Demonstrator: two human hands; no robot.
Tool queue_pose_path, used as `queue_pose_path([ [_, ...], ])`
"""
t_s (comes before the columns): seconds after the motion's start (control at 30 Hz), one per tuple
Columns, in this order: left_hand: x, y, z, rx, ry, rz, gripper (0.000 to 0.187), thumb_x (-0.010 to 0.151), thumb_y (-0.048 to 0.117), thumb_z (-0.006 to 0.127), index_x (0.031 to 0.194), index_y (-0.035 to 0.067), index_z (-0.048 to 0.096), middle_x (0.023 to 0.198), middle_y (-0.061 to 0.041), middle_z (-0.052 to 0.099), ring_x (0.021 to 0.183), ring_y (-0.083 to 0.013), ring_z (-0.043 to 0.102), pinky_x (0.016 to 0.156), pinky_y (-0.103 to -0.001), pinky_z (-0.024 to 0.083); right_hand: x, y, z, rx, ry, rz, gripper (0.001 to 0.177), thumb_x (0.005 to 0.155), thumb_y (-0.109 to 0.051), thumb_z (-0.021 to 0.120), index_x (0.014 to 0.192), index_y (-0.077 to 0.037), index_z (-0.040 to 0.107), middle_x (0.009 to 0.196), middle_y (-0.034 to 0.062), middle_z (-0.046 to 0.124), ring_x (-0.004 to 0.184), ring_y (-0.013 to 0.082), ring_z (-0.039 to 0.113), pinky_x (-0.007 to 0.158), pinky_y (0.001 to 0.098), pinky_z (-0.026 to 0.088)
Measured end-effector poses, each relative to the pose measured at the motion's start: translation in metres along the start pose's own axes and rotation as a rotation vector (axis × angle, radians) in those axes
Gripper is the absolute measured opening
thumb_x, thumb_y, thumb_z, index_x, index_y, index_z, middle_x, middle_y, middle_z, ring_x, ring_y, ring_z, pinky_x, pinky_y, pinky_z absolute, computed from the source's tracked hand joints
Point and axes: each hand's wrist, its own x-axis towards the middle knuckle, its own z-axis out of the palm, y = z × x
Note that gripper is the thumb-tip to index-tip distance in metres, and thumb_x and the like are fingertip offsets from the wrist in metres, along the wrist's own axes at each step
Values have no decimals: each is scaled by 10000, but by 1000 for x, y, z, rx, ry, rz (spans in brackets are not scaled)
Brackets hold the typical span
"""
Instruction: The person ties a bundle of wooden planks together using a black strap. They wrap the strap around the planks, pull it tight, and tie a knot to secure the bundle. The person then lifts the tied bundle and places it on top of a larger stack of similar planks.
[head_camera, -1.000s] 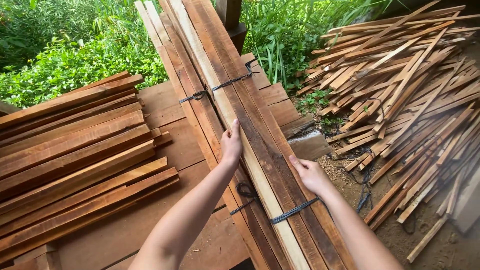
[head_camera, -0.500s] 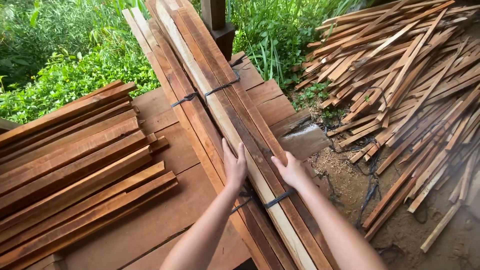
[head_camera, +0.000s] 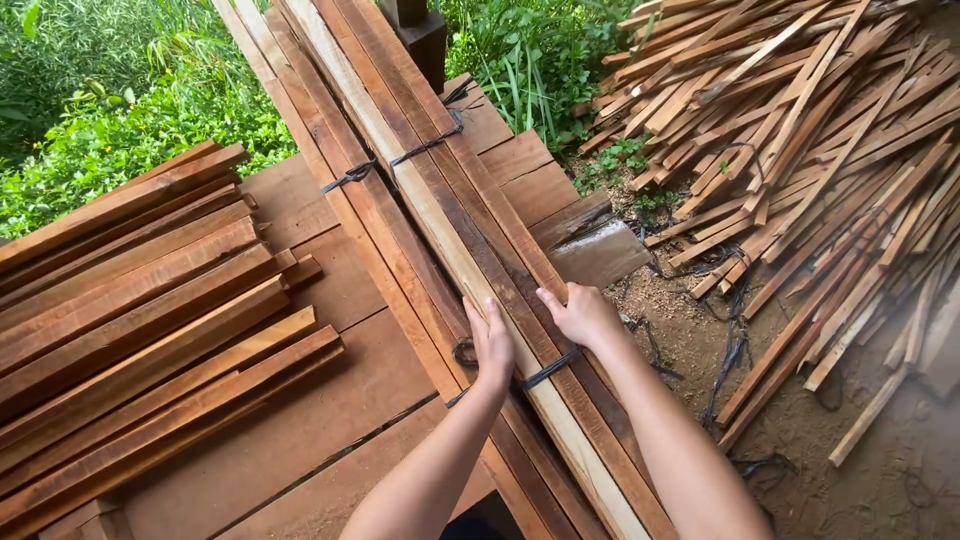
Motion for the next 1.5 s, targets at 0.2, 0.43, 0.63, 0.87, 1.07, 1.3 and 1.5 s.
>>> queue_pose_path([
  [0.2,5,-9,0,50,5,6,759,1114,426,318,1623,-39,0,1659,-338,75,1559,-446,96,1265,-530,73,1,3,12,1,47,45,626,955,-643,478,1076,-78,718,1038,215,762,1113,370,710,941,490,554],
  [0.43,-26,30,2,-10,27,-127,892,1071,602,342,1622,-30,37,1654,-348,81,1554,-470,97,1270,-537,85,2,35,10,269,-74,47,720,885,-658,591,1313,-86,681,1287,271,685,1303,436,577,1085,542,463],
  [0.63,-40,42,13,-85,42,-371,1036,984,780,349,1634,14,95,1657,-316,150,1550,-455,161,1260,-546,163,47,118,64,828,-368,278,858,824,-640,766,1389,-7,639,1290,251,688,1176,353,660,956,467,552],
  [0.87,-42,34,16,-139,84,-380,1000,995,751,371,1632,14,145,1629,-329,240,1521,-476,247,1219,-576,252,-18,40,14,414,-216,247,879,817,-801,641,1221,-20,669,1217,251,649,1216,385,614,991,500,506],
  [1.07,-46,4,15,-25,71,-324,962,979,672,522,1632,52,183,1610,-318,301,1496,-462,322,1195,-569,314,-39,24,17,39,101,119,665,862,-751,581,938,-114,756,861,160,764,955,354,752,810,458,595],
  [1.3,-46,2,29,59,50,-294,1037,998,673,510,1627,-24,72,1695,-284,25,1568,-434,77,1271,-537,101,-35,21,-4,42,73,103,641,893,-654,565,1007,-56,767,965,234,766,1048,427,710,873,546,554],
  [1.5,-43,-8,27,81,42,-219,1032,1022,641,502,1610,-68,37,1678,-318,-9,1564,-457,13,1269,-545,26,-20,35,15,98,17,164,697,879,-712,565,1102,-83,765,1047,204,773,1117,397,702,940,512,556],
])
